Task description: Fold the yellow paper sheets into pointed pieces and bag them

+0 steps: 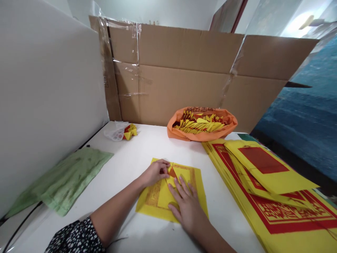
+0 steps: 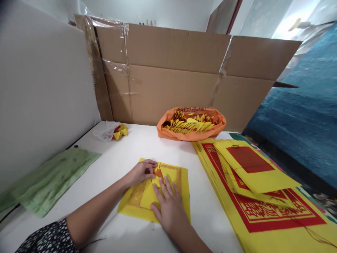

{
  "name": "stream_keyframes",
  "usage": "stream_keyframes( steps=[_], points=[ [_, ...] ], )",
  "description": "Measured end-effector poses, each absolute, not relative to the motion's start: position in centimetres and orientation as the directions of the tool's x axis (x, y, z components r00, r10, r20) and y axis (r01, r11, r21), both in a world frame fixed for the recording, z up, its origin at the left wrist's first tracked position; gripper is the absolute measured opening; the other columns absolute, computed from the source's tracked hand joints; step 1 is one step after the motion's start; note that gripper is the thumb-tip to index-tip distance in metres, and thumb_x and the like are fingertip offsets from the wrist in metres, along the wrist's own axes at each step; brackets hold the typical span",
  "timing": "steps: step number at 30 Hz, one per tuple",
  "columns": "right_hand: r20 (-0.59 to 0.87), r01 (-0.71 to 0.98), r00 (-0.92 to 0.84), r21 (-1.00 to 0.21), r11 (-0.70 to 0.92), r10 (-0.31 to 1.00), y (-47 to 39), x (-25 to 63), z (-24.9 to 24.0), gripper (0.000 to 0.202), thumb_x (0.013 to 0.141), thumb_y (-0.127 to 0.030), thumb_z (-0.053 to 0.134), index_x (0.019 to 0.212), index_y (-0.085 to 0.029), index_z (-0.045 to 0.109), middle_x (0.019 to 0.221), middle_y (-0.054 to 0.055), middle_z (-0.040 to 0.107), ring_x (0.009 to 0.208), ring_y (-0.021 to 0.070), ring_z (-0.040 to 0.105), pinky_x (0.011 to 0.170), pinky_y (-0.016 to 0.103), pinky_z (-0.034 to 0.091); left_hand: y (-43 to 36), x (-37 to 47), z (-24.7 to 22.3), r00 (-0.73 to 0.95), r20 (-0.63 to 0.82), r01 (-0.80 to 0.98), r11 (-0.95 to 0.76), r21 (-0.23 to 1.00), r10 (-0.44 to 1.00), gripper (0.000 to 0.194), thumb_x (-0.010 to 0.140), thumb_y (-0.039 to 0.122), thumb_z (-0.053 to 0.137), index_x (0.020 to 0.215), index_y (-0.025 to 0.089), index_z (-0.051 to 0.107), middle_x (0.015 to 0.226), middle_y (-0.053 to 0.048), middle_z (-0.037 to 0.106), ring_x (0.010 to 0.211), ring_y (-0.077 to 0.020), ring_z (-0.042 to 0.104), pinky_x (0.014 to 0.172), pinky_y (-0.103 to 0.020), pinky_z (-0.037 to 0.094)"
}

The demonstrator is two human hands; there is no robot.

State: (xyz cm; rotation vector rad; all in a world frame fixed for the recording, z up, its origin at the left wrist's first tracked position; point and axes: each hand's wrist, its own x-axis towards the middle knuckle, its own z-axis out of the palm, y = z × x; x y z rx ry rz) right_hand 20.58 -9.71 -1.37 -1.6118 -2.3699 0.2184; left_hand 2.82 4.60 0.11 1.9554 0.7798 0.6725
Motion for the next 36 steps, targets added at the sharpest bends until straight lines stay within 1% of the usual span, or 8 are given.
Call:
stream_keyframes(
  steps=[4,11,15,19,22,24,28,36],
  points=[
    [0.112,0.891,-0.333,-0.287,0.352,0.936,-9.7,20.4,-1.8,0.058,0.091,-0.04,0.056,0.145,-0.023,0.041,0.153,0.011,0.031,0.143,0.0295,0.025,0.114,0.049,0.03,4.7,2.9,0.3,0.653,0.143,0.246,-0.387,0.889,0.743,0.021,0.075,0.029,0.075,0.064,0.015,0.063,0.114,-0.012,0.06,0.111,-0.0246,0.059,0.09,-0.032,0.049],
    [0.101,0.928,-0.213,-0.289,0.233,0.972,-10.6,19.6,-2.7,0.065,0.085,-0.045,0.066,0.144,-0.028,0.043,0.151,0.011,0.036,0.14,0.033,0.031,0.113,0.051,0.031,4.6,3.0,-0.3,0.597,0.175,0.359,-0.456,0.815,0.783,0.017,0.071,0.025,0.077,0.065,0.017,0.063,0.127,-0.012,0.054,0.12,-0.0319,0.05,0.098,-0.043,0.044],
    [0.073,0.943,-0.177,-0.272,0.19,0.981,-11.1,19.3,-2.3,0.067,0.08,-0.042,0.073,0.141,-0.03,0.048,0.146,0.014,0.044,0.135,0.0379,0.038,0.109,0.056,0.034,4.7,3.0,0.0,0.548,0.183,0.436,-0.465,0.771,0.816,0.035,0.063,0.028,0.084,0.092,0.02,0.067,0.122,-0.011,0.057,0.116,-0.0355,0.047,0.102,-0.049,0.035],
    [0.008,0.932,-0.244,-0.274,0.237,0.97,-10.4,20.5,0.8,0.048,0.082,-0.039,0.071,0.128,-0.03,0.061,0.137,0.014,0.055,0.129,0.0377,0.047,0.105,0.058,0.034,4.8,3.0,0.4,0.569,0.162,0.464,-0.477,0.746,0.806,0.052,0.063,0.03,0.084,0.11,0.022,0.064,0.106,-0.008,0.06,0.101,-0.03,0.052,0.093,-0.041,0.041],
    [-0.06,0.884,-0.299,-0.392,0.253,0.952,-9.0,22.3,3.7,0.025,0.089,-0.036,0.062,0.111,-0.028,0.07,0.117,0.01,0.069,0.11,0.0314,0.062,0.096,0.05,0.042,5.0,3.1,0.3,0.584,0.161,0.44,-0.477,0.761,0.796,0.062,0.063,0.027,0.084,0.12,0.024,0.06,0.105,-0.006,0.057,0.099,-0.0267,0.052,0.09,-0.036,0.042],
    [-0.03,0.86,-0.22,-0.477,0.179,0.975,-7.8,23.2,5.0,0.025,0.091,-0.036,0.058,0.111,-0.025,0.068,0.107,0.008,0.072,0.101,0.0287,0.065,0.089,0.044,0.046,5.1,3.1,0.1,0.578,0.149,0.443,-0.462,0.768,0.802,0.068,0.06,0.026,0.085,0.123,0.024,0.059,0.102,-0.005,0.056,0.098,-0.0258,0.052,0.089,-0.036,0.042],
    [0.09,0.755,-0.145,-0.634,0.17,0.985,-5.1,23.4,4.6,0.034,0.087,-0.035,0.059,0.118,-0.022,0.057,0.114,0.009,0.064,0.1,0.0254,0.062,0.085,0.038,0.047,5.0,3.1,-0.2,0.531,0.148,0.44,-0.42,0.794,0.835,0.074,0.056,0.022,0.085,0.125,0.023,0.058,0.096,-0.003,0.059,0.096,-0.0254,0.053,0.088,-0.035,0.043],
    [0.175,0.551,-0.152,-0.802,0.23,0.973,-2.3,21.2,0.6,0.028,0.07,-0.017,0.066,0.093,-0.023,0.051,0.099,0.002,0.054,0.092,0.0207,0.056,0.082,0.034,0.045,3.2,3.4,0.7,0.398,-0.022,0.019,0.016,1.0,0.917,0.042,0.065,0.031,0.08,0.101,0.015,0.067,0.085,-0.003,0.068,0.069,-0.0156,0.059,0.064,-0.026,0.046]
  ],
)
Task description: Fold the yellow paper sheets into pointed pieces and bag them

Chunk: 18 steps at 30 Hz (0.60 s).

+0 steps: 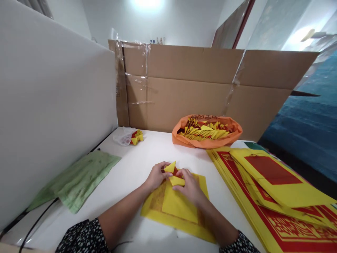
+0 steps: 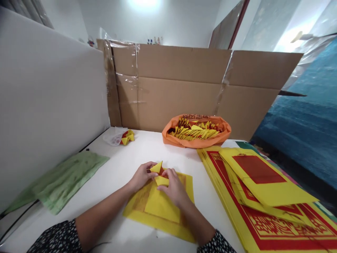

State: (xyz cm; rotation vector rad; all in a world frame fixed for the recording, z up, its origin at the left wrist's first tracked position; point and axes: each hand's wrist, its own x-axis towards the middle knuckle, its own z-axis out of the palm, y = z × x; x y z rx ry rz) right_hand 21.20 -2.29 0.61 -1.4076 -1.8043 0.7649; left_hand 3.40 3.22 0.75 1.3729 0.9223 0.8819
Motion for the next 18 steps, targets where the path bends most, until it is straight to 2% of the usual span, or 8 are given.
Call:
stream_keyframes(
  steps=[3,7,10,12,15,18],
  points=[
    [0.199,0.476,-0.117,-0.849,0.231,0.973,-2.0,21.3,0.3,0.026,0.07,-0.018,0.065,0.091,-0.023,0.051,0.096,0.001,0.056,0.093,0.0216,0.055,0.083,0.034,0.043,2.6,3.8,1.2,0.361,-0.141,-0.163,0.211,0.964,0.922,0.041,0.063,0.044,0.082,0.086,0.012,0.069,0.076,-0.003,0.069,0.064,-0.014,0.06,0.062,-0.024,0.047],
    [0.206,0.427,-0.107,-0.874,0.233,0.973,-1.9,21.8,0.5,0.019,0.071,-0.019,0.063,0.088,-0.023,0.054,0.091,0.0,0.058,0.088,0.0211,0.055,0.079,0.032,0.042,2.3,4.1,1.6,0.393,-0.28,-0.185,0.374,0.909,0.876,0.053,0.074,0.062,0.069,0.083,0.01,0.07,0.075,-0.008,0.07,0.062,-0.0141,0.064,0.062,-0.024,0.051],
    [0.223,0.431,-0.094,-0.869,0.242,0.97,-2.0,21.9,0.7,0.01,0.078,-0.027,0.062,0.077,-0.022,0.054,0.081,-0.001,0.054,0.078,0.0188,0.054,0.071,0.029,0.041,2.4,4.1,1.8,0.419,-0.396,-0.218,0.514,0.83,0.817,0.053,0.078,0.061,0.067,0.089,0.01,0.069,0.081,-0.01,0.072,0.059,-0.0134,0.066,0.063,-0.025,0.055],
    [0.267,0.444,-0.047,-0.858,0.259,0.963,-2.0,21.8,0.8,0.022,0.084,-0.034,0.058,0.069,-0.022,0.049,0.074,-0.002,0.05,0.07,0.0165,0.051,0.066,0.028,0.039,2.3,4.1,1.9,0.428,-0.42,-0.262,0.554,0.79,0.801,0.049,0.081,0.057,0.066,0.092,0.01,0.068,0.083,-0.01,0.072,0.06,-0.0145,0.068,0.063,-0.026,0.057],
    [0.328,0.495,0.067,-0.831,0.254,0.942,-2.0,21.8,0.9,0.033,0.088,-0.038,0.053,0.063,-0.023,0.038,0.065,-0.004,0.042,0.06,0.0138,0.043,0.059,0.026,0.035,2.2,4.2,2.3,0.437,-0.411,-0.33,0.568,0.754,0.8,0.043,0.081,0.053,0.068,0.093,0.012,0.066,0.084,-0.01,0.073,0.062,-0.0162,0.07,0.062,-0.026,0.058],
    [0.353,0.55,0.097,-0.798,0.245,0.931,-2.1,21.9,0.8,0.034,0.088,-0.038,0.053,0.062,-0.023,0.037,0.062,-0.005,0.04,0.057,0.0133,0.042,0.057,0.027,0.034,1.9,4.5,2.4,0.472,-0.351,-0.353,0.539,0.765,0.809,0.045,0.08,0.054,0.07,0.092,0.011,0.066,0.087,-0.011,0.073,0.063,-0.0159,0.07,0.065,-0.026,0.058]
  ],
)
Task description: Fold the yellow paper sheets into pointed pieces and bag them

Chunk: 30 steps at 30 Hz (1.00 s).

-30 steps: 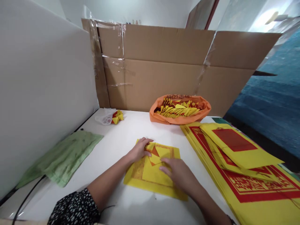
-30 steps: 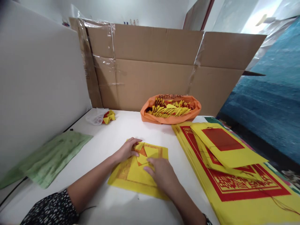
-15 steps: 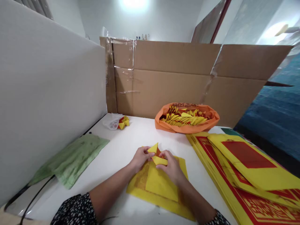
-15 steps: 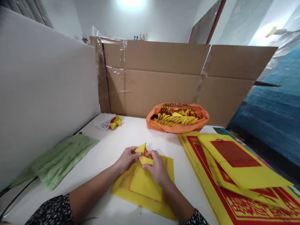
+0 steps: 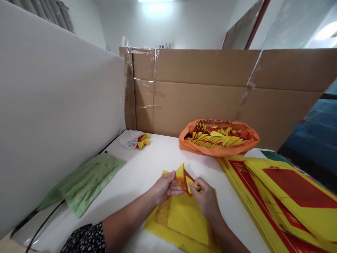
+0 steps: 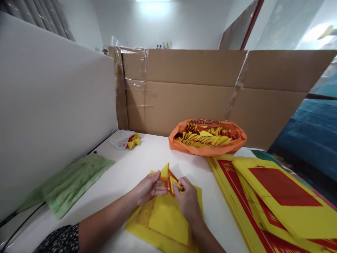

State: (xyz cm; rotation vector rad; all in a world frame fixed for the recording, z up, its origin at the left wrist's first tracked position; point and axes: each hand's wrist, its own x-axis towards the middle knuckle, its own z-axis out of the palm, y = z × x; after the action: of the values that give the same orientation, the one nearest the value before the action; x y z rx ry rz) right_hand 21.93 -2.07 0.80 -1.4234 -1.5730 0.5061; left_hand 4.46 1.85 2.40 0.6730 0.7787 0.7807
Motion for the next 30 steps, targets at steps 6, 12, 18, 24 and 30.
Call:
stream_keyframes(
  steps=[6,12,18,24,30],
  points=[
    [0.336,0.524,-0.089,-0.785,0.331,0.938,-2.3,22.4,0.9,0.029,0.088,-0.04,0.059,0.067,-0.021,0.052,0.079,-0.001,0.05,0.071,0.0154,0.053,0.068,0.028,0.041,1.4,5.0,1.4,0.489,-0.226,-0.269,0.393,0.879,0.842,0.051,0.073,0.061,0.072,0.092,0.015,0.066,0.09,-0.008,0.073,0.069,-0.0171,0.07,0.071,-0.029,0.054],
    [0.34,0.541,-0.082,-0.774,0.329,0.937,-2.2,22.0,0.8,0.018,0.083,-0.027,0.061,0.069,-0.022,0.051,0.08,-0.001,0.048,0.071,0.0157,0.052,0.067,0.028,0.043,1.0,5.0,1.4,0.536,-0.185,-0.174,0.322,0.931,0.824,0.047,0.074,0.06,0.071,0.088,0.015,0.065,0.082,-0.003,0.069,0.078,-0.0184,0.067,0.083,-0.034,0.05],
    [0.309,0.493,0.032,-0.832,0.254,0.951,-2.3,21.6,0.6,0.028,0.072,-0.021,0.067,0.094,-0.024,0.05,0.085,-0.001,0.056,0.078,0.0183,0.058,0.069,0.028,0.047,0.6,5.1,2.6,0.584,-0.073,-0.146,0.193,0.97,0.809,0.036,0.072,0.045,0.077,0.072,0.012,0.064,0.065,0.0,0.062,0.065,-0.0137,0.059,0.067,-0.025,0.046],
    [0.113,0.33,-0.04,-0.936,0.12,0.993,-2.4,22.3,0.3,0.035,0.085,-0.042,0.058,0.113,-0.023,0.049,0.076,-0.001,0.061,0.05,0.0135,0.053,0.05,0.026,0.044,1.2,4.8,1.8,0.418,-0.106,-0.283,0.24,0.928,0.902,0.046,0.06,0.031,0.085,0.096,0.014,0.062,0.085,-0.005,0.072,0.074,-0.0196,0.068,0.066,-0.027,0.051],
    [0.125,0.275,-0.054,-0.952,0.135,0.991,-2.6,21.7,1.3,0.045,0.086,-0.039,0.057,0.126,-0.023,0.046,0.074,-0.003,0.058,0.055,0.0142,0.057,0.056,0.027,0.048,1.7,4.2,1.3,0.447,-0.105,-0.256,0.24,0.937,0.888,0.053,0.06,0.028,0.085,0.102,0.016,0.055,0.084,-0.003,0.07,0.071,-0.0183,0.068,0.061,-0.025,0.051]
  ],
)
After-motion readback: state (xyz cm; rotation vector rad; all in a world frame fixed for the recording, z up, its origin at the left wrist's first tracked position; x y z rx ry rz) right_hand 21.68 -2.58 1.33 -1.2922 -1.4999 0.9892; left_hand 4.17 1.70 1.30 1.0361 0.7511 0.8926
